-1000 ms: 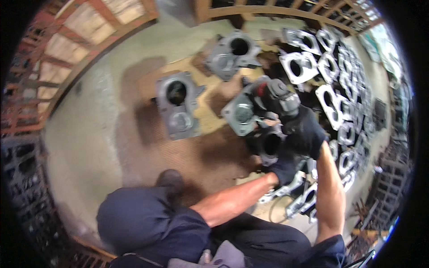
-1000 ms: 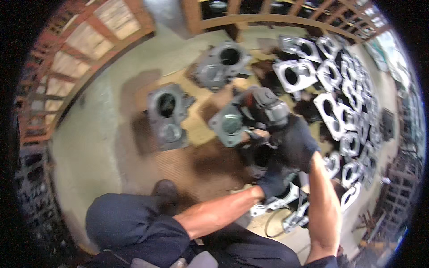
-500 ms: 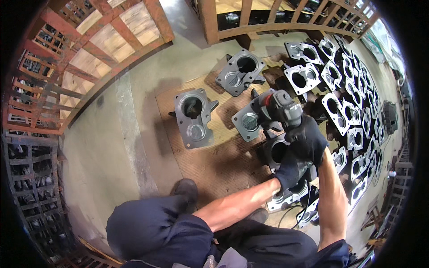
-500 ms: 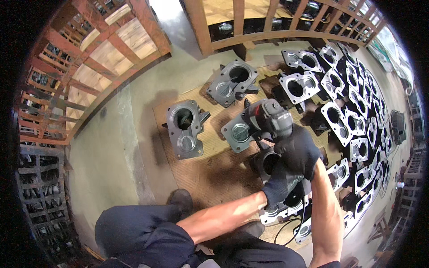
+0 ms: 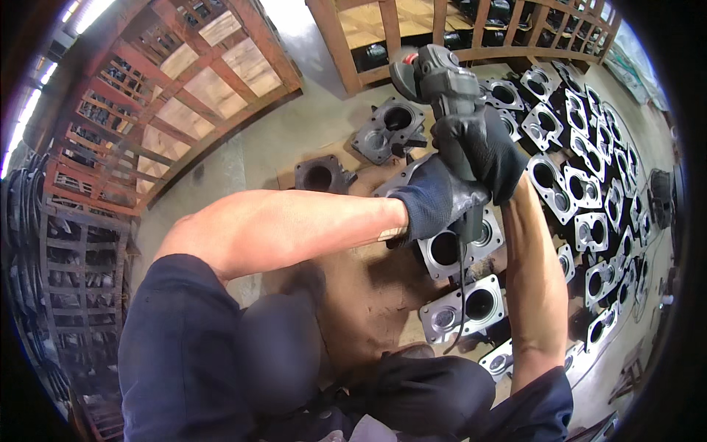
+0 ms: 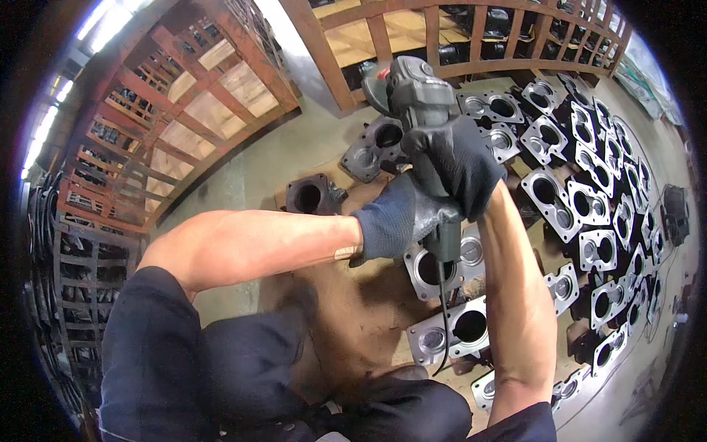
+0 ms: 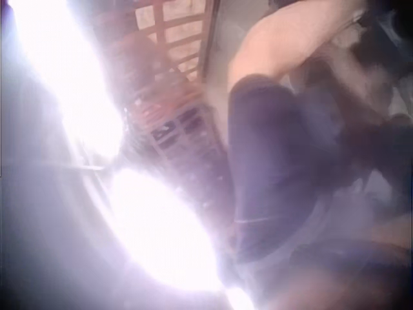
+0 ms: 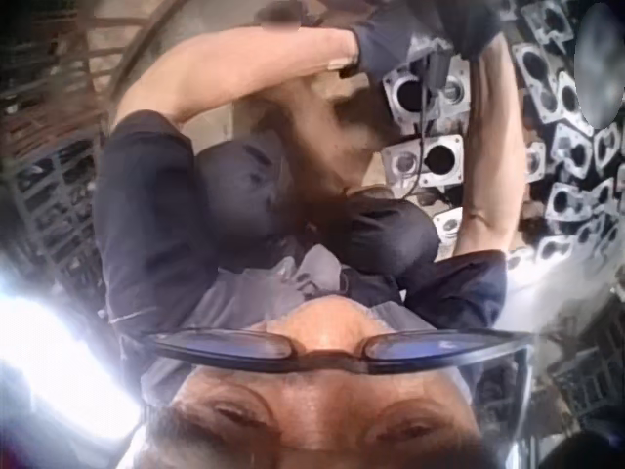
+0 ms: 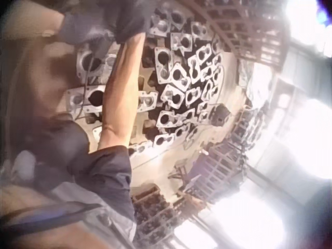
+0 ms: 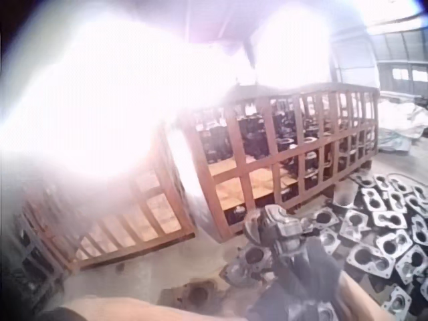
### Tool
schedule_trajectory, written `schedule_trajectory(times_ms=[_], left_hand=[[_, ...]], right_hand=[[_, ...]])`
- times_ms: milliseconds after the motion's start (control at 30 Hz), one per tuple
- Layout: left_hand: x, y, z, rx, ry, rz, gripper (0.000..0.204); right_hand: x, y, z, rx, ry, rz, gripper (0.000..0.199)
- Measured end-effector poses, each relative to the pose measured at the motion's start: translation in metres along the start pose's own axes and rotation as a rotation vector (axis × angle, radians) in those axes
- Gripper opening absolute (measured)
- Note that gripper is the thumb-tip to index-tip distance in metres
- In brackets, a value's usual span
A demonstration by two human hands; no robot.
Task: The person sits on the floor and uses a handheld angle grinder to smooth the inner surfaces of multiple metal engine cylinder blocks. They handle each block one at a time, repositioning them as needed, and then place the finished blocks onto a wooden pallet.
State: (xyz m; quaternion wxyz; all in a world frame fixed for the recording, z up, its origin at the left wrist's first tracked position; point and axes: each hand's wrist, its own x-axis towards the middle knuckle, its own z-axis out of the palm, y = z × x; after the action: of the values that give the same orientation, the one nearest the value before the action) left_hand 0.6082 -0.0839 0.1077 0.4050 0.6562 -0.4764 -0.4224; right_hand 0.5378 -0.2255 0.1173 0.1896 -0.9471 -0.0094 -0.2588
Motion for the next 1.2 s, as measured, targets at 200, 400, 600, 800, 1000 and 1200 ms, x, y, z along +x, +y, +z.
schedule_trajectory(times_ms=[200,400,600,800,1000,1200], left_hand=[[-0.008,-0.020,0.042,-0.390,0.216,0.190,0.027],[-0.004,-0.055,0.062,-0.764,-0.075,-0.077,0.025],[0.017,-0.085,0.062,-0.801,-0.049,0.061,0.022],[0.027,-0.121,0.054,-0.241,0.110,0.290,0.024],[-0.005,-0.128,0.065,-0.643,-0.045,0.147,0.024],[-0.011,-0.122,0.054,-0.303,-0.180,0.107,0.030]], right_hand=[[-0.013,-0.004,0.006,-0.196,-0.307,0.080,0.017],[-0.033,-0.003,0.028,0.024,-0.294,0.270,0.014],[0.000,-0.007,0.045,0.331,-0.271,0.893,0.016],[0.023,0.003,0.076,0.375,-0.309,1.131,0.027],[0.028,-0.015,0.084,0.290,-0.512,1.233,0.050],[0.029,-0.029,0.082,0.277,-0.499,1.264,0.058]])
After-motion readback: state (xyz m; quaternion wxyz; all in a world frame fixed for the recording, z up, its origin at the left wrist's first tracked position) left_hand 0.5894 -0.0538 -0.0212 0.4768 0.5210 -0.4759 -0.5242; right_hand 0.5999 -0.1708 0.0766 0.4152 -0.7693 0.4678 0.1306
